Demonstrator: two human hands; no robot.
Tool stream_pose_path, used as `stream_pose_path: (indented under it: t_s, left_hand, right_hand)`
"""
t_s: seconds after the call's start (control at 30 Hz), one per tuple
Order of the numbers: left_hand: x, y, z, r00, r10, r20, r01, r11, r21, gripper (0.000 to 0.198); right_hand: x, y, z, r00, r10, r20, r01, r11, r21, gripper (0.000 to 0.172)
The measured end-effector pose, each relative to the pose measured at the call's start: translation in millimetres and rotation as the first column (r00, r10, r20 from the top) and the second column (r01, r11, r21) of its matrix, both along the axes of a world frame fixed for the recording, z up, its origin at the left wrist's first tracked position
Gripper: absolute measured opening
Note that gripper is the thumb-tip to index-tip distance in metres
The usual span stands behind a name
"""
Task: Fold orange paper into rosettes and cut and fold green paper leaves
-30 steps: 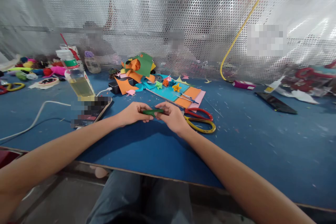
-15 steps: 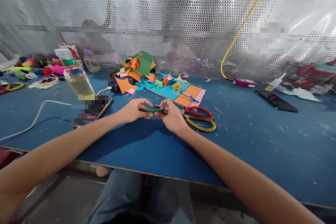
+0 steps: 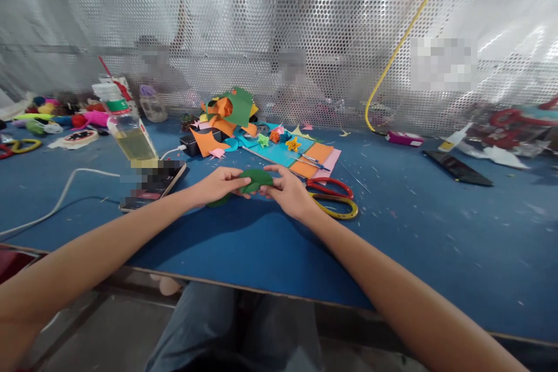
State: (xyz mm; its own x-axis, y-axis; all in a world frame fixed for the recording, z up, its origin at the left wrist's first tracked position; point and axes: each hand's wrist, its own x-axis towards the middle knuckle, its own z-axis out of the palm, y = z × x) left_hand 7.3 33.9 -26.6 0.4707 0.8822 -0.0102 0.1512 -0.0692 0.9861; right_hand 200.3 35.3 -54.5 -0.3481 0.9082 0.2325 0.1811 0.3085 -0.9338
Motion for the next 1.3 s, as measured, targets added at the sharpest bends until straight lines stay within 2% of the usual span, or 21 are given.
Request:
stream_pose_path:
  t_s: [0.07,0.13,0.2,0.27,0.3,0.37,0.5,0.6,0.67,0.87,1.0,1.07,1.17,1.23,1.3]
  left_hand:
    - [0,-1,2.0,1.0,0.025,-0.001,-0.024,1.0,0.018,0.022]
    - [1,-2,2.7,0.999,0.049,0.012,-0.049,0.998,0.028,0.025]
    - [2,-3,2.0,0.998,0.06,0.03,-0.061,0.998,0.032,0.026]
    - [3,-3,0.8,0.997,0.066,0.048,-0.068,0.997,0.038,0.024]
    - [4,-4,0.3,0.996,0.067,0.054,-0.07,0.997,0.041,0.023]
    - [4,-4,-0.1,0.996,0.068,0.061,-0.071,0.997,0.043,0.019]
    - [5,-6,2.0,0.995,0.076,0.061,-0.078,0.996,0.035,0.015]
    - [5,-6,3.3,0.993,0.085,0.082,-0.088,0.996,0.032,0.011]
    - [5,-6,2.9,0.991,0.081,0.106,-0.086,0.996,0.036,0.009]
    - [6,-5,-1.8,0.982,0.009,0.189,-0.016,0.999,0.033,0.037]
    - [7,-5,-2.2,0.977,0.02,0.214,-0.026,0.999,0.027,0.037]
    - [6,-5,-1.6,0.976,0.029,0.215,-0.037,0.999,0.032,0.034]
    - [6,-5,-0.9,0.98,0.036,0.194,-0.046,0.998,0.05,0.027]
    - [6,-6,-0.2,0.985,0.039,0.17,-0.052,0.996,0.074,0.022]
    - [5,-7,0.7,0.989,0.04,0.146,-0.055,0.993,0.101,0.02]
  right_hand:
    - [1,-4,4.6,0.997,-0.077,0.004,0.076,0.991,0.11,0.049]
    - [2,-6,9.3,0.982,-0.184,0.042,0.159,0.927,0.339,0.047]
    - [4,-8,12.7,0.952,-0.259,0.161,0.107,0.779,0.617,0.036]
    - [5,-8,13.9,0.899,-0.307,0.312,-0.051,0.633,0.772,0.027]
    - [6,-8,13.8,0.878,-0.314,0.361,-0.108,0.605,0.789,0.024]
    - [6,-8,12.9,0.856,-0.325,0.403,-0.147,0.595,0.79,0.021]
    - [5,-9,13.1,0.855,-0.329,0.4,-0.145,0.59,0.794,0.018]
    - [6,-10,15.2,0.867,-0.327,0.375,-0.142,0.561,0.816,0.012]
    - [8,-11,16.4,0.877,-0.314,0.363,-0.152,0.535,0.831,0.014]
    - [13,-11,20.0,0.884,-0.18,0.432,-0.312,0.461,0.83,0.026]
    - [14,-12,24.2,0.855,-0.202,0.478,-0.358,0.437,0.825,0.022]
    - [14,-12,24.6,0.834,-0.235,0.499,-0.364,0.444,0.819,0.018]
    - [12,-13,21.5,0.887,-0.186,0.422,-0.265,0.544,0.796,0.01]
    - [9,-12,17.9,0.944,-0.141,0.299,-0.139,0.653,0.745,0.004]
    - [5,-10,14.3,0.984,-0.097,0.146,-0.011,0.799,0.601,0.012]
